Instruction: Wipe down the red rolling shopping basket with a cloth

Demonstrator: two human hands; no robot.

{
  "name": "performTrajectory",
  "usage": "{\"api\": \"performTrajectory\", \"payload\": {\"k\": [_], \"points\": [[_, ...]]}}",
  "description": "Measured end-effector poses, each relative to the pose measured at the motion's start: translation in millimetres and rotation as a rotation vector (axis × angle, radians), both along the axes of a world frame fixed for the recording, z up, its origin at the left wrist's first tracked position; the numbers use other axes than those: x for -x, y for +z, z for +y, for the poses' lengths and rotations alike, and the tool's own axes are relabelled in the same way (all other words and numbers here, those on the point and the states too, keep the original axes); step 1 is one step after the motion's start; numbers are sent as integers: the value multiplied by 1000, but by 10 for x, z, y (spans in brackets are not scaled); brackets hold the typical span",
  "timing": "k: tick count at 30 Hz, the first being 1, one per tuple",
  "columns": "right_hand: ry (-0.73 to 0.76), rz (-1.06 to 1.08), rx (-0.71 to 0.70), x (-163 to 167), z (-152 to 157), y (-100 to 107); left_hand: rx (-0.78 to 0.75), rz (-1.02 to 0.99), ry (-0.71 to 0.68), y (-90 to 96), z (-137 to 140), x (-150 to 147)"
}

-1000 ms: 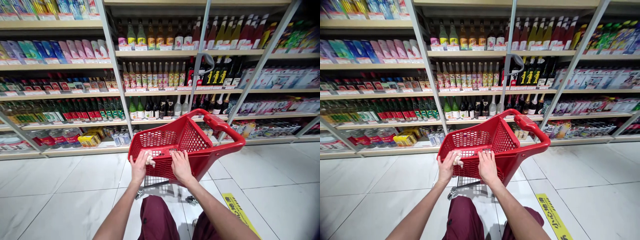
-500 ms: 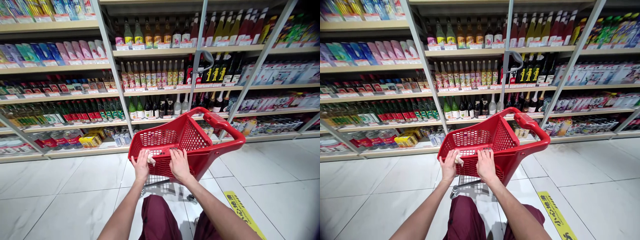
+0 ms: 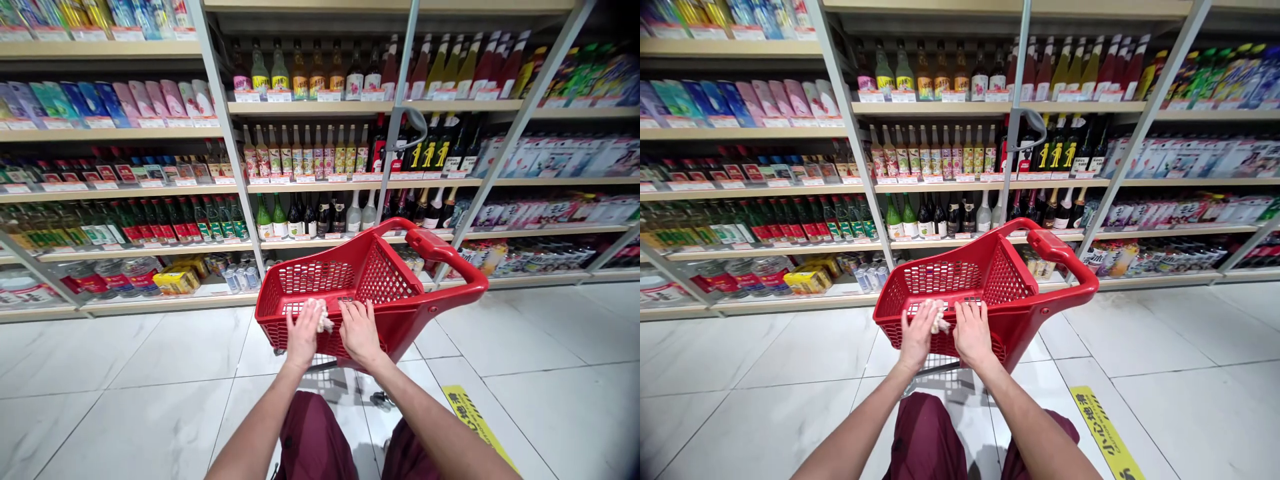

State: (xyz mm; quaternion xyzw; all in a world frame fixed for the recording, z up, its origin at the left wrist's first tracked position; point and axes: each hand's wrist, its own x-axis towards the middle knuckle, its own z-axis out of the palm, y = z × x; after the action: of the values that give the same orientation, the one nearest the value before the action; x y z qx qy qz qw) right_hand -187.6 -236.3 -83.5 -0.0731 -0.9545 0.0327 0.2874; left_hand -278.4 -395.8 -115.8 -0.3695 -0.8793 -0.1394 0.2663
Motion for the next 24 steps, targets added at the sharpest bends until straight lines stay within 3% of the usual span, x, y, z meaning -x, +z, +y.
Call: {"api": "performTrajectory", "payload": {"k": [5,9,12,15,19,21,24], "points": [[10,9,-23,-2,28,-22,12,-12,-149,103,178,-226],[38,-21,-50,4,70,-31,-138,-97,-46,194,305,-223],[70,-46,-57,-7,98,-24,-123,-95,-1,214,338,-120],[65,-51,-43,-13,101,-20,-27,-48,-3,175,123,61],[77,-51,-33,17,58,-18,-64,-23,146,70,-149,223],[63,-43,-16,38,31,-14,-88,7,153,21,-61,188],[42,-26,3,44,21,-6,-51,55,9,-7,188,82]]}}
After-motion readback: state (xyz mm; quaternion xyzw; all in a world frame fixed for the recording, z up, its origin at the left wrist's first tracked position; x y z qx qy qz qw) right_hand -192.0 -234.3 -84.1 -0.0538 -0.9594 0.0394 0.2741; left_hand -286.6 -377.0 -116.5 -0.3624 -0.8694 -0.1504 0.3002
